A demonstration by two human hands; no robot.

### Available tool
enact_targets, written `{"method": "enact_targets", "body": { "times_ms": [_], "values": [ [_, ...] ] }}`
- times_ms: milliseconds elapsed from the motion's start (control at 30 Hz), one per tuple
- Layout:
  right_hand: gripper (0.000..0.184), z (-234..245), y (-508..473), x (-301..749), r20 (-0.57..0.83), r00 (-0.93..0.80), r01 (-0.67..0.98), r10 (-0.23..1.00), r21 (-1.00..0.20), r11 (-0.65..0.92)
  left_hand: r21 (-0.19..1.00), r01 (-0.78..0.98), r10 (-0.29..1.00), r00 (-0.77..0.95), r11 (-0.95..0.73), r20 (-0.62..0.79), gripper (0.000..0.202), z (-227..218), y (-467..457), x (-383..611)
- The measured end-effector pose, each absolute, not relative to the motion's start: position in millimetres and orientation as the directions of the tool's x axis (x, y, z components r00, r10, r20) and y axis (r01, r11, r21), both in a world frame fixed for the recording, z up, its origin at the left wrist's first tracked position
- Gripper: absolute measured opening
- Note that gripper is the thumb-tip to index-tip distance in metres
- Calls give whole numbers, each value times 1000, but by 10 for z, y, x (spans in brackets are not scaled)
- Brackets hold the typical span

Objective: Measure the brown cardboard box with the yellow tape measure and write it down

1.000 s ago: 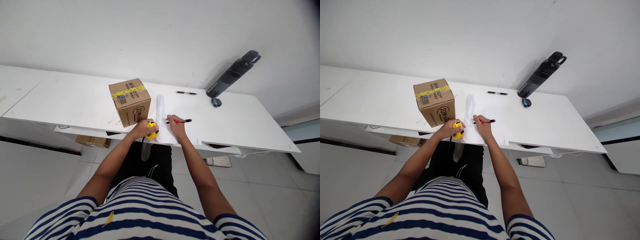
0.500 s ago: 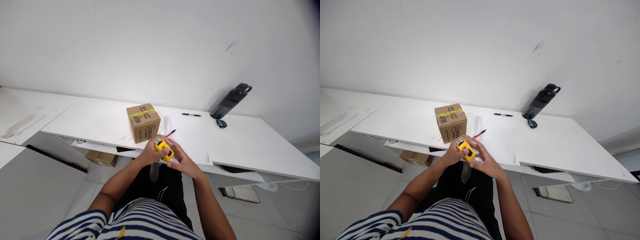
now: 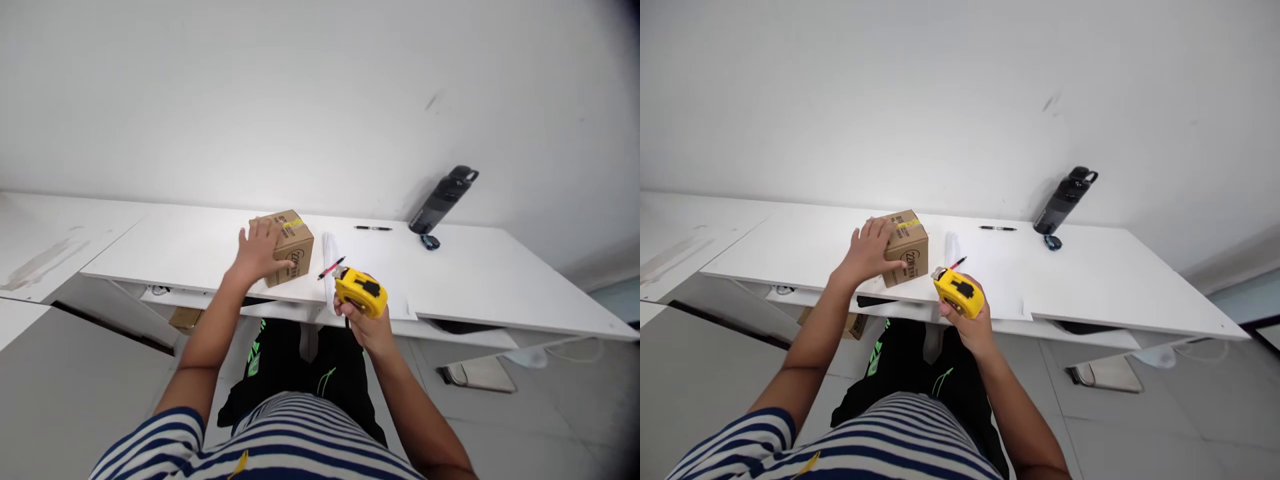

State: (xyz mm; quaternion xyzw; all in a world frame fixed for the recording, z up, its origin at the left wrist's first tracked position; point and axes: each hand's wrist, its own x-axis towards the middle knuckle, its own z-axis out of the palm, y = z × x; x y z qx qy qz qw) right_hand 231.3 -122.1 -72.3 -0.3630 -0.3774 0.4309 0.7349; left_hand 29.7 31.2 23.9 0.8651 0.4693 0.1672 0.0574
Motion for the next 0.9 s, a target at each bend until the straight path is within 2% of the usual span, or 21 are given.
{"method": "enact_targets", "body": {
  "times_ms": [100,267,333,400,433,500,633,767,900],
  "values": [
    [62,-610,-1155,2307,217,381,-401,899,-837,372,238,802,836,536,-547,115,91,190,498,84],
    [47,-534,-1005,2318,65,360,-490,931,-836,248,281,716,762,639,-639,106,91,200,426,-248],
    [46,-495,-936,2298,10,282,-557,959,-813,172,269,716,764,619,-645,184,90,275,265,-269],
    [51,-448,-868,2250,-23,207,-629,978,-769,116,290,688,745,586,-665,319,77,363,55,-216],
    [54,-426,-841,2214,-34,173,-661,984,-745,90,329,665,739,562,-671,371,65,402,-54,-171],
    [59,-388,-809,2127,-47,108,-695,993,-718,42,468,617,774,517,-633,365,46,457,-246,-68],
    [61,-345,-850,1952,3,-6,-628,1000,-778,-2,746,458,799,578,-484,164,51,479,-432,106],
    [60,-315,-946,1914,107,-66,-537,992,-842,56,852,349,731,680,-390,56,49,465,-433,199],
    [57,-316,-1036,2026,188,6,-454,982,-875,170,932,241,659,752,-270,-4,50,420,-425,259]
  ]
}}
